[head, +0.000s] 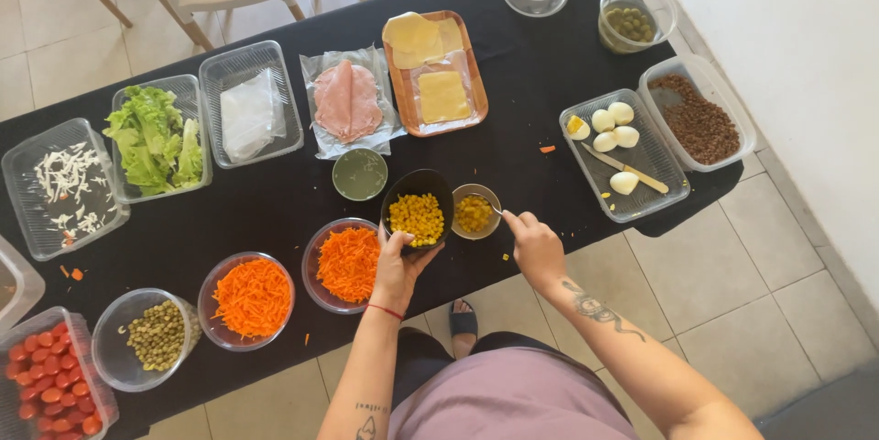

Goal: The person transfers shredded carrots from a large container into a smaller bowl. They then use a spoon to scoop corn and green peas from their respective containers into a small bowl, mixing them together.

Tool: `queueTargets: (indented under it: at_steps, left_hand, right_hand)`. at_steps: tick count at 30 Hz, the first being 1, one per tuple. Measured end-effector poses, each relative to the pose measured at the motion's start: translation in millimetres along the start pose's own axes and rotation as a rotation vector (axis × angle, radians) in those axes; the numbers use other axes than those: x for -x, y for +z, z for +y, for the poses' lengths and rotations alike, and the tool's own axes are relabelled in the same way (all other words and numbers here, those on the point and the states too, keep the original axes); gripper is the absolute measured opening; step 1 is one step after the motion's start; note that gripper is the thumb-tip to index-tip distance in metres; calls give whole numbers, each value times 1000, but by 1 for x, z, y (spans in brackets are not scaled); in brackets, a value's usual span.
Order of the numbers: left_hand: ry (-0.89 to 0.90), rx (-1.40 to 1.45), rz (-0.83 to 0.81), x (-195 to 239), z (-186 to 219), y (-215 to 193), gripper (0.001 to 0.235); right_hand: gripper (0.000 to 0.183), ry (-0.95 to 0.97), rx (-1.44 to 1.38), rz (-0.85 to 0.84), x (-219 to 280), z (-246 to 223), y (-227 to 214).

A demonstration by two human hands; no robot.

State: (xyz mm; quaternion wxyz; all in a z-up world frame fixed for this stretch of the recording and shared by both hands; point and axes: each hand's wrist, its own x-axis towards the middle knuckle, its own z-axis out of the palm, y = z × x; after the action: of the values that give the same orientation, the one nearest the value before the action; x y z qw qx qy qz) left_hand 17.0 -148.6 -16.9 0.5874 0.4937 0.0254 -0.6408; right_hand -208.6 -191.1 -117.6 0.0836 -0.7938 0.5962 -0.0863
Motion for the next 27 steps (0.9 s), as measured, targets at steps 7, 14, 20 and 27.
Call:
queueTargets:
  at_steps: [7, 14, 20, 27]
  left_hand:
    - [7, 4, -20, -4, -2, -6, 79]
    - [2, -9, -47, 1, -2, -8, 79]
    - [-18, 47, -42, -7, -9, -15, 79]
    - [-163, 135, -161, -3, -21, -14, 72]
  right_hand:
    - [36, -372, 288, 361, -2, 24, 21]
    - [43, -315, 314, 257, 4, 21, -8]
    - [37, 136, -465, 193, 1, -22, -82]
    - [29, 212, -747, -215, -13, -70, -117]
